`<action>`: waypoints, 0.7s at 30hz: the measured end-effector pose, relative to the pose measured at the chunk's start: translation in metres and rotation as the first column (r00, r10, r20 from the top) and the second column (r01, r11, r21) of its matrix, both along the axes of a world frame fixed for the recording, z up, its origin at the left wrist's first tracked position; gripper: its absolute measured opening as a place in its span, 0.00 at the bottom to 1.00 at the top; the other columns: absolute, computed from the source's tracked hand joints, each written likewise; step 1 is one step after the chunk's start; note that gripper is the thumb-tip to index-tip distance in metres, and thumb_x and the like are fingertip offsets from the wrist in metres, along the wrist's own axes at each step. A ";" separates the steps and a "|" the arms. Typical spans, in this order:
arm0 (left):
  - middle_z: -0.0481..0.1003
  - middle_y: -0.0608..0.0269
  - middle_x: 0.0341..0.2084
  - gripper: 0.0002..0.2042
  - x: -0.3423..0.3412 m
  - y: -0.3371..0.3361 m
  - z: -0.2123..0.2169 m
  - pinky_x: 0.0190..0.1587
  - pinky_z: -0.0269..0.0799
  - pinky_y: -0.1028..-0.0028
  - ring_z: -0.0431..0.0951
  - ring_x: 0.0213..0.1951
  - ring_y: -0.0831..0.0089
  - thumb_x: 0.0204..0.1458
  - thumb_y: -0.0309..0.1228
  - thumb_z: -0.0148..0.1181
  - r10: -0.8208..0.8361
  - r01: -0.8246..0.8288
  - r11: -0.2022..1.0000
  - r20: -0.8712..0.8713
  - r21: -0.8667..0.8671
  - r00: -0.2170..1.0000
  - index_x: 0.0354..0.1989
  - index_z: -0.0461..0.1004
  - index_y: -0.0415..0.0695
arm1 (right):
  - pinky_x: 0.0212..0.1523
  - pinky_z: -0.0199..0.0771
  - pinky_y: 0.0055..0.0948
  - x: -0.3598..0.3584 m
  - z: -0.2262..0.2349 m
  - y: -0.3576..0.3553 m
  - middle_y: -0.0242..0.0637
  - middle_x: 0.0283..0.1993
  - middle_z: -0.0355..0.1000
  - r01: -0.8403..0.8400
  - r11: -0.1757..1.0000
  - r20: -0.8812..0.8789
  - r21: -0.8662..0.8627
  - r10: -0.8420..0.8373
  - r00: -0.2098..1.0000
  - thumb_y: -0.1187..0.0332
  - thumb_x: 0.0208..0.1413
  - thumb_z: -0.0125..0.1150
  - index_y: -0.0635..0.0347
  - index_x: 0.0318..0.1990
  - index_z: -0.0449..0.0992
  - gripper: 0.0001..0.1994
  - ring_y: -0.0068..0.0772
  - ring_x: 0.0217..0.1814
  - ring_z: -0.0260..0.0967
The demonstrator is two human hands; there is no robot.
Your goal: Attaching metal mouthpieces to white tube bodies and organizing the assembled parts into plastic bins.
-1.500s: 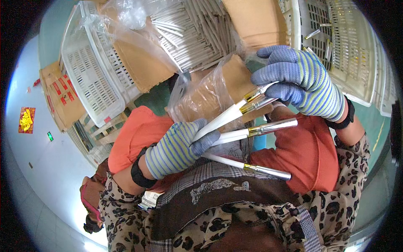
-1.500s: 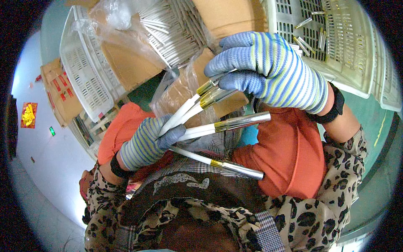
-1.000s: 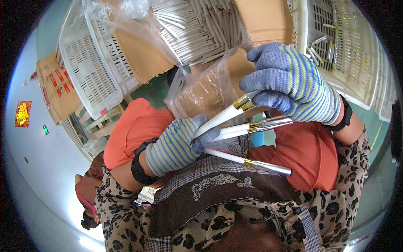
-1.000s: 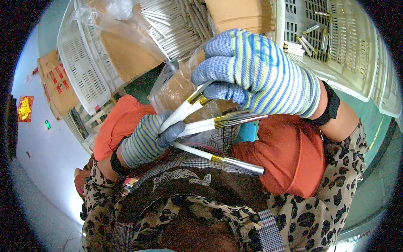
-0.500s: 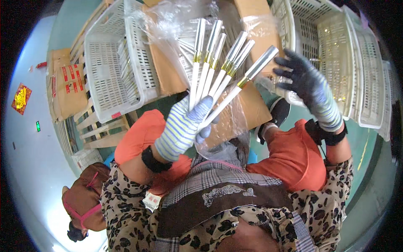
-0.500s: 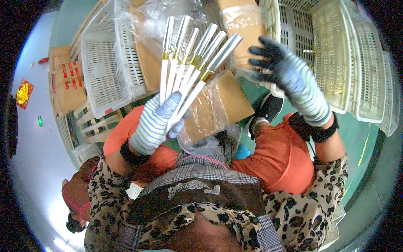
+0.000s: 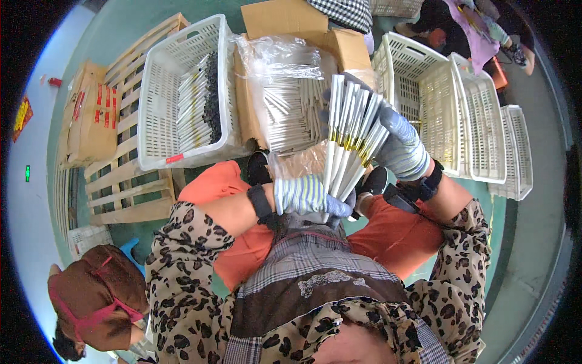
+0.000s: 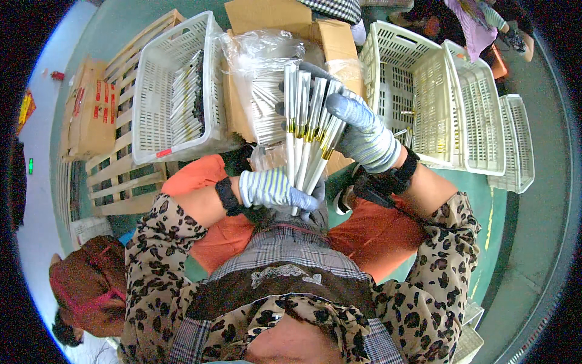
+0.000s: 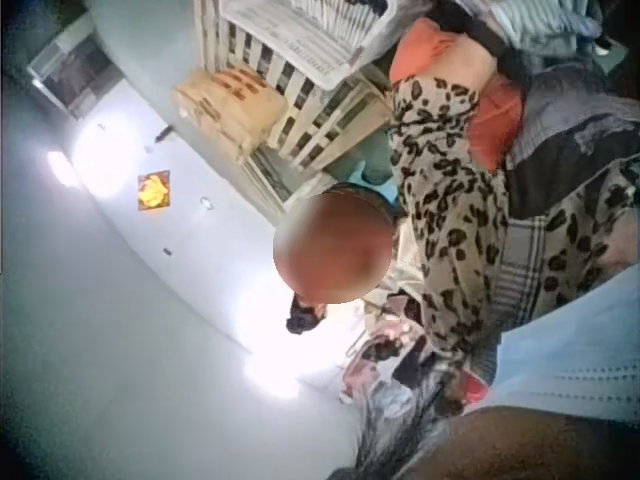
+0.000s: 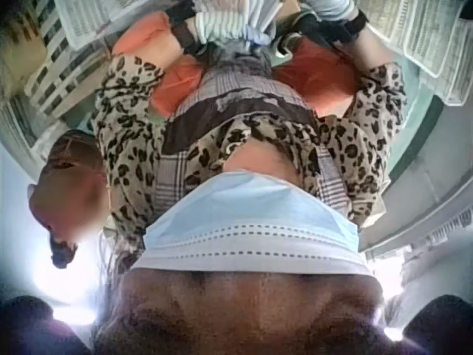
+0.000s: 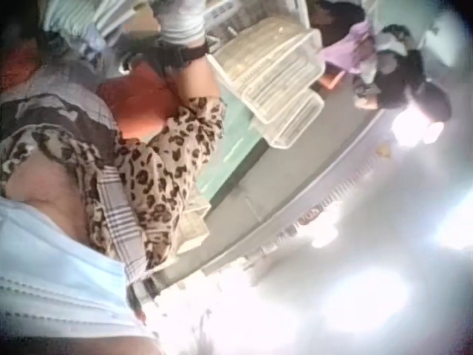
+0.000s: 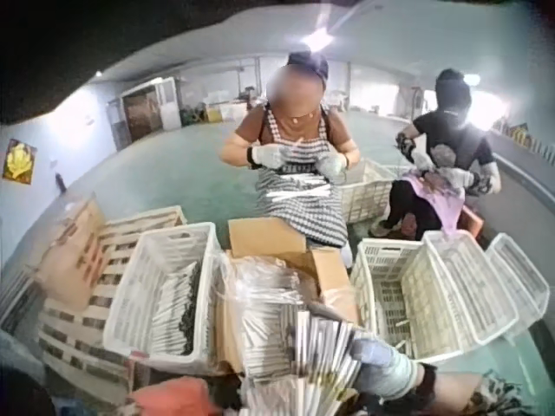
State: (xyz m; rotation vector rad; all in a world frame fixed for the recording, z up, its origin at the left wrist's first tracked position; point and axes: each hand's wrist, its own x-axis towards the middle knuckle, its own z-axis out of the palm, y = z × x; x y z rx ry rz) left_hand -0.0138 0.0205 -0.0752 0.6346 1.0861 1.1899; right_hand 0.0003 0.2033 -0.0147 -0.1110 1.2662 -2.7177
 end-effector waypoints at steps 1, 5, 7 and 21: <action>0.73 0.68 0.21 0.10 -0.001 0.000 -0.003 0.27 0.67 0.79 0.72 0.23 0.80 0.46 0.36 0.63 -0.037 0.037 0.999 -0.013 -0.003 0.999 0.31 0.73 0.44 | 0.59 0.60 0.37 -0.001 -0.001 0.002 0.40 0.59 0.60 -0.046 0.999 -0.054 0.006 0.046 0.997 0.44 0.43 0.61 0.59 0.65 0.46 0.47 0.38 0.59 0.61; 0.73 0.68 0.21 0.11 0.002 0.003 -0.008 0.29 0.66 0.79 0.71 0.24 0.79 0.47 0.38 0.62 -0.215 0.215 0.976 -0.018 0.029 0.977 0.32 0.73 0.44 | 0.57 0.63 0.38 0.007 0.002 0.000 0.41 0.53 0.65 -0.092 0.995 -0.071 0.037 0.095 0.993 0.44 0.39 0.65 0.62 0.64 0.49 0.48 0.37 0.54 0.65; 0.73 0.68 0.22 0.11 0.004 0.002 -0.007 0.30 0.66 0.79 0.71 0.24 0.79 0.48 0.38 0.62 -0.252 0.253 0.964 -0.023 0.080 0.968 0.33 0.73 0.44 | 0.55 0.65 0.38 0.010 0.004 -0.006 0.41 0.50 0.67 -0.080 0.996 -0.072 0.041 0.083 0.994 0.46 0.40 0.65 0.63 0.63 0.51 0.46 0.36 0.51 0.66; 0.74 0.63 0.22 0.09 -0.018 0.023 0.023 0.28 0.73 0.75 0.76 0.24 0.73 0.45 0.27 0.63 0.281 -0.318 0.943 0.274 0.097 0.920 0.34 0.73 0.40 | 0.42 0.74 0.32 0.003 -0.024 -0.010 0.33 0.38 0.70 0.193 0.980 0.132 0.049 -0.198 0.971 0.67 0.50 0.59 0.59 0.48 0.65 0.18 0.30 0.39 0.71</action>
